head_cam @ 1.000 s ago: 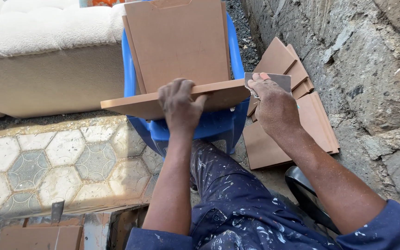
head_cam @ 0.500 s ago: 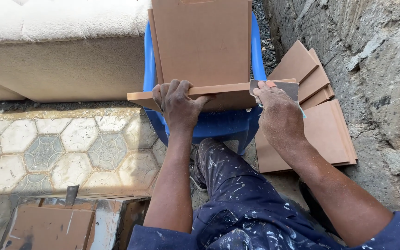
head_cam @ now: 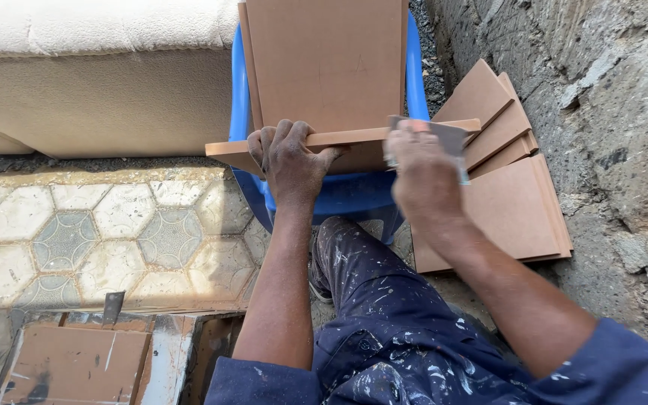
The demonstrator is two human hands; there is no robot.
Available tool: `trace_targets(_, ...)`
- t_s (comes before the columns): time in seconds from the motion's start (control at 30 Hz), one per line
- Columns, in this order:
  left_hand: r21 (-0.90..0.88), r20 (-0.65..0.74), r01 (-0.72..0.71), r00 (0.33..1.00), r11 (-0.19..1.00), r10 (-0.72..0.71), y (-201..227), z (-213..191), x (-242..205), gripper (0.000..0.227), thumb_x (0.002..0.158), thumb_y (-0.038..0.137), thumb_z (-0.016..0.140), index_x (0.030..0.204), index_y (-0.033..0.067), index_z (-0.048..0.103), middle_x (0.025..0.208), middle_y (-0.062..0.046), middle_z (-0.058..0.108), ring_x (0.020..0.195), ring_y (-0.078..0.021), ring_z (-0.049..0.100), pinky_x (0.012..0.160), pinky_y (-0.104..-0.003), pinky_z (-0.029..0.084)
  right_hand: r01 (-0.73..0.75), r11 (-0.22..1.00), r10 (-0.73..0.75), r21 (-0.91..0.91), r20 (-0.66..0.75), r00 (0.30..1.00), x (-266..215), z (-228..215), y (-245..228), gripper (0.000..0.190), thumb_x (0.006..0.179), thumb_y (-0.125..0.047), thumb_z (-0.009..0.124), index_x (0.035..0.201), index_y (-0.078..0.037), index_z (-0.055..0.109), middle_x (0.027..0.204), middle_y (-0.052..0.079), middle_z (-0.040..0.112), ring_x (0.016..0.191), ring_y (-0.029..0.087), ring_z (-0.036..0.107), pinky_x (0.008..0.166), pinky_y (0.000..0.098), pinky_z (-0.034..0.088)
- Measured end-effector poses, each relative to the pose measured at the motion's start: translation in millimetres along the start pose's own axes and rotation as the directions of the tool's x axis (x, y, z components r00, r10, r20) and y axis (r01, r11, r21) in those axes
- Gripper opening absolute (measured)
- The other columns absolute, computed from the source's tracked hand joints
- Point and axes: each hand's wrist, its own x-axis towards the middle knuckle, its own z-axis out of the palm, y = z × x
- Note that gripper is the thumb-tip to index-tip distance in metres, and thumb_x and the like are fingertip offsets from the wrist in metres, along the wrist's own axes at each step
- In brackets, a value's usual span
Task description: The person is sanding the surfaces and edges of several square wooden boards using a piece of sandpaper.
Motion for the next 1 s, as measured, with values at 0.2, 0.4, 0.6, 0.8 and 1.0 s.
trace_targets(0.2, -0.001, 0.163, -0.064, 0.985, 0.998, 0.063, -16.2, -15.5, 2.1, 0.024, 0.082, 0.015, 0.086, 0.097, 0.0165, 0.067, 0.087, 0.000, 0.051, 0.099, -0.0191, 0.052, 0.107, -0.043, 0.030, 0.144, 0.982, -0.134, 0.122, -0.086, 0.987, -16.9, 89.1, -57.5, 0.092, 0.078, 0.005, 0.058, 0.164, -0.013, 0.030, 0.172, 0.012, 0.020, 0.157, 0.030, 0.017, 0.128, 0.0431, 0.012)
trace_targets(0.4, 0.010, 0.186, -0.021, 0.982, 1.000, 0.019, -13.5, -13.3, 6.0, 0.030, 0.078, 0.019, 0.090, 0.098, 0.0208, 0.069, 0.090, 0.002, 0.055, 0.100, -0.0169, 0.053, 0.105, -0.041, 0.028, -0.163, 0.982, 0.181, 0.100, -0.221, 0.958, -42.9, 88.5, 59.2, 0.097, 0.081, 0.013, 0.064, 0.165, -0.004, 0.021, 0.169, 0.025, 0.017, 0.154, 0.045, 0.015, 0.120, 0.0579, 0.027)
trace_targets(0.6, 0.012, 0.171, -0.020, 0.985, 1.000, 0.018, -14.5, -9.0, 11.5, 0.028, 0.078, 0.019, 0.090, 0.097, 0.0201, 0.068, 0.092, 0.001, 0.055, 0.101, -0.0166, 0.052, 0.105, -0.040, 0.028, -0.002, 0.992, 0.028, 0.126, -0.201, 0.979, -28.9, 85.0, -6.2, 0.086, 0.077, 0.009, 0.064, 0.158, -0.007, 0.042, 0.167, 0.019, 0.030, 0.152, 0.041, 0.027, 0.114, 0.0510, 0.031)
trace_targets(0.8, 0.031, 0.086, 0.036, 0.996, 0.999, -0.038, -38.5, -32.4, 8.3, 0.056, 0.062, 0.032, 0.097, 0.104, 0.0116, 0.066, 0.118, -0.007, 0.057, 0.117, -0.0348, 0.054, 0.103, -0.052, 0.039, 0.158, 0.983, -0.153, 0.089, -0.060, 0.986, -15.1, 60.6, -35.2, 0.074, 0.078, 0.000, 0.062, 0.148, -0.023, 0.056, 0.159, -0.002, 0.047, 0.146, 0.018, 0.041, 0.120, 0.0386, 0.026)
trace_targets(1.0, -0.024, 0.039, 0.208, 0.978, 0.978, -0.207, -4.3, -69.4, 3.6, 0.049, 0.061, 0.028, 0.097, 0.090, 0.0076, 0.062, 0.099, -0.007, 0.055, 0.100, -0.0432, 0.062, 0.087, -0.054, 0.051, 0.108, 0.968, -0.123, 0.226, 0.050, 0.991, -13.7, 25.7, -18.5, 0.061, 0.079, 0.011, 0.061, 0.135, -0.010, 0.068, 0.148, 0.012, 0.060, 0.142, 0.030, 0.048, 0.120, 0.0408, 0.033)
